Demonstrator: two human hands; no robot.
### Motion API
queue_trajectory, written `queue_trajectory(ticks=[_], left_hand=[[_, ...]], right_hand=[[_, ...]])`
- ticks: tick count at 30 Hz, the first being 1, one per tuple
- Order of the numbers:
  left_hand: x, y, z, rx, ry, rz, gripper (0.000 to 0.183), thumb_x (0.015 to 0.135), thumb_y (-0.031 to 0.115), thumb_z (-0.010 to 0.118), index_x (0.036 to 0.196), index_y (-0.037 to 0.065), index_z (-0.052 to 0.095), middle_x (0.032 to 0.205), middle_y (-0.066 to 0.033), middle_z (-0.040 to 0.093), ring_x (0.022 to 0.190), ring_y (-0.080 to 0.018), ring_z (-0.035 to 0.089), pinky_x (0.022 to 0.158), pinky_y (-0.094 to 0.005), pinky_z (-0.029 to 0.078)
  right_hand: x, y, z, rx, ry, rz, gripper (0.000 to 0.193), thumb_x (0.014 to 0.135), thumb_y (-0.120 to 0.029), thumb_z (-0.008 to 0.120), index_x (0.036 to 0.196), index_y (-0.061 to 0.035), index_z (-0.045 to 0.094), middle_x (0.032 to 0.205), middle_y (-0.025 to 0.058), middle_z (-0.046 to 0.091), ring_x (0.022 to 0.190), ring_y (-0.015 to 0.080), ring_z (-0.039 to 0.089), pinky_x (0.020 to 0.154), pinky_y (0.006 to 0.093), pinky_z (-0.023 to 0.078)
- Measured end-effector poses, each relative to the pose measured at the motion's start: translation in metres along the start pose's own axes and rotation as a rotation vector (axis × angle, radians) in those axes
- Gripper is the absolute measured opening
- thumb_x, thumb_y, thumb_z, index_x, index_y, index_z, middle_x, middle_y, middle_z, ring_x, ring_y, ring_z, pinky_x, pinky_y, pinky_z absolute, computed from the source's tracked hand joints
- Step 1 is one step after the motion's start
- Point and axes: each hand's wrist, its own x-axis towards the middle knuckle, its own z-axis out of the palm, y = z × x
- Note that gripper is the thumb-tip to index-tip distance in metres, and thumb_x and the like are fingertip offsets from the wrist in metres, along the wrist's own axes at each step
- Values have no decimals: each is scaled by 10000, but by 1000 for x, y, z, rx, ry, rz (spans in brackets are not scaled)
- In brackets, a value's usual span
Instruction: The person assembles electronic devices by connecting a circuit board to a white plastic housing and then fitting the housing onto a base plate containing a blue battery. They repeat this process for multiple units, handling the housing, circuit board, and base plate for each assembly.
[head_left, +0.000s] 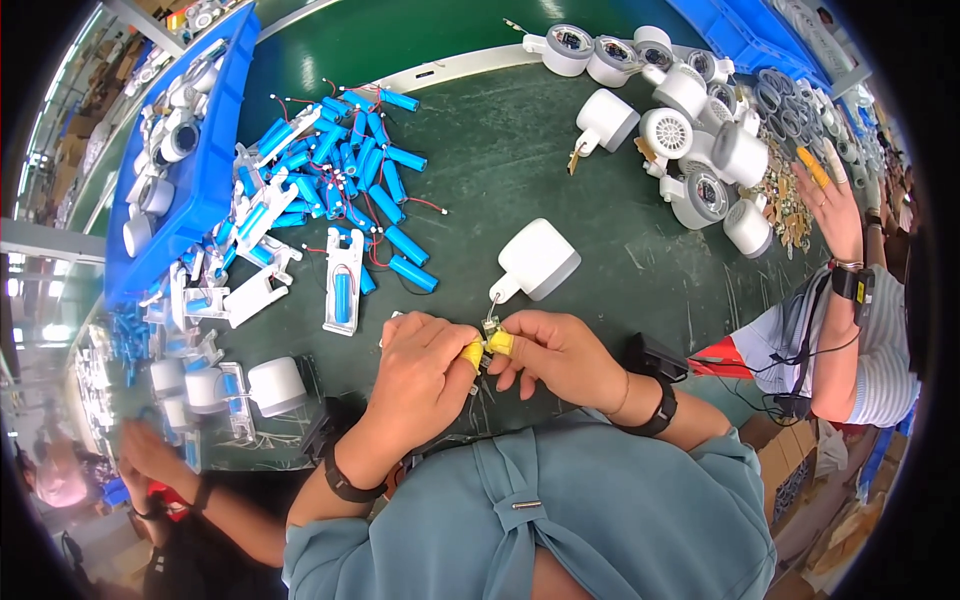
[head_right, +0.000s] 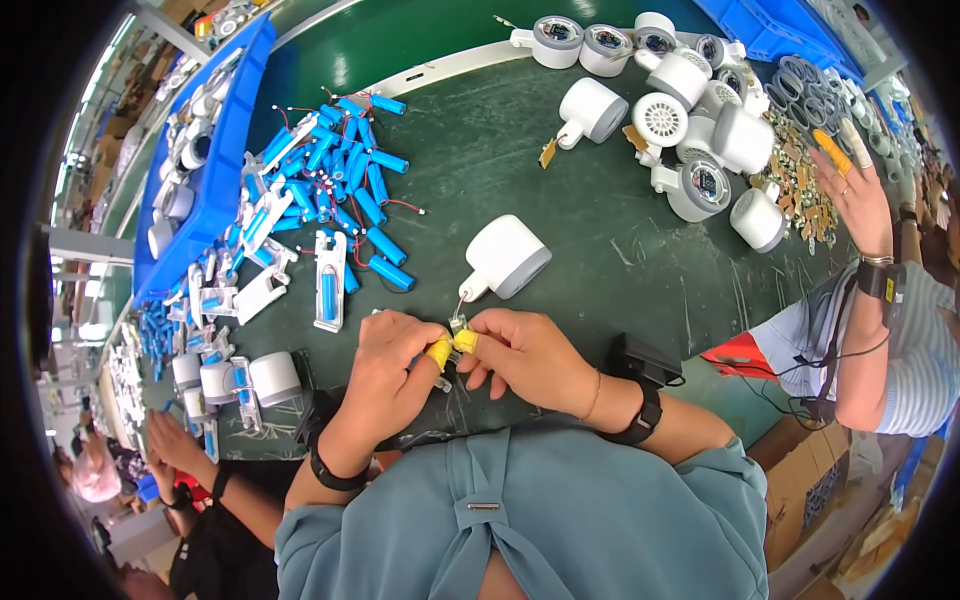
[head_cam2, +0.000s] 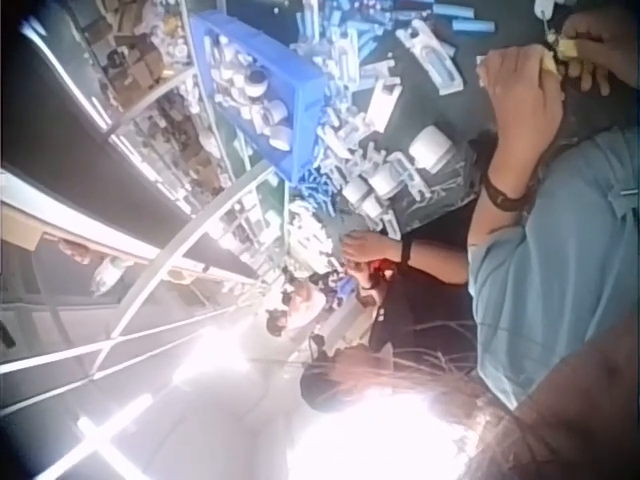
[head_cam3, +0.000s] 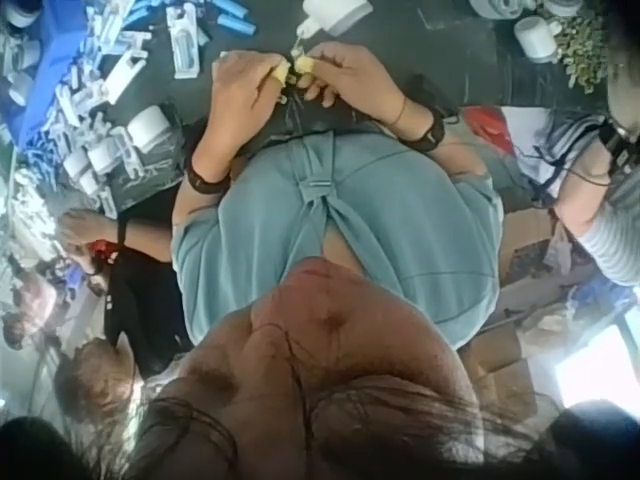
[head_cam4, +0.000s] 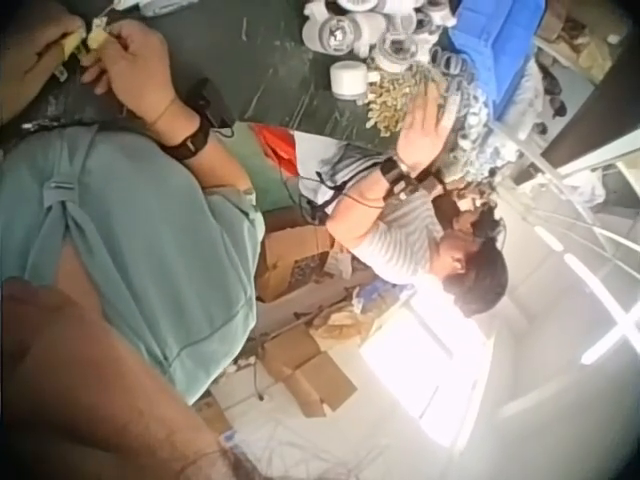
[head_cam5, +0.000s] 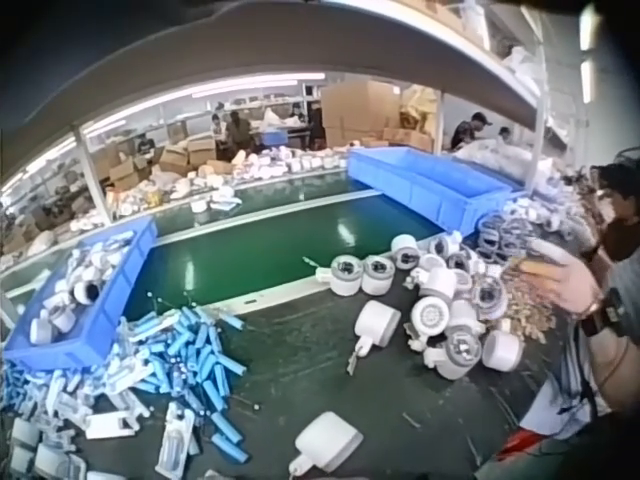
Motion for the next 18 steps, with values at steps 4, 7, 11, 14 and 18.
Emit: queue_trajectory(ticks=[4, 7, 11, 14, 18], left_hand=[[1, -2, 0, -22, -11, 1, 234, 760, -3, 616, 986, 35, 662, 869, -95, 636, 839, -280, 557, 820, -386, 378], [1, -2, -1, -28, -17, 4, 233, 758, -3, 616, 982, 40, 663, 862, -93, 632, 831, -281, 556, 822, -389, 377], [2, -4, -1, -27, -11, 33, 235, 752, -2, 618, 979, 41, 663, 852, -92, 627, 827, -280, 556, 820, -387, 378], [2, -4, -3, -15, -47, 30, 232, 749, -5, 616, 971, 43, 660, 849, -86, 626, 826, -276, 560, 824, -391, 380], [4, -6, -2, -19, -50, 63, 221, 751, 4, 613, 964, 50, 654, 834, -77, 623, 829, -272, 562, 837, -396, 380]], right_hand=[[0, 4, 1, -26, 9, -64, 215, 1044, -126, 463, 1117, 31, 590, 898, 73, 684, 753, 107, 669, 594, 226, 536], [-2, -1, 1, -85, -33, -27, 202, 1044, -121, 458, 1112, 16, 590, 865, 51, 674, 709, 88, 647, 577, 221, 524], [-3, 2, 4, -263, -3, -74, 180, 1034, -106, 467, 1103, 16, 579, 842, 47, 669, 671, 79, 635, 552, 221, 513], [-4, 2, 5, -360, -7, -168, 138, 1010, -77, 460, 1043, 15, 558, 820, 71, 671, 663, 113, 656, 546, 249, 527], [-3, 3, 5, -362, -1, -192, 102, 988, -51, 457, 983, 2, 544, 801, 89, 673, 664, 144, 675, 552, 280, 546]])
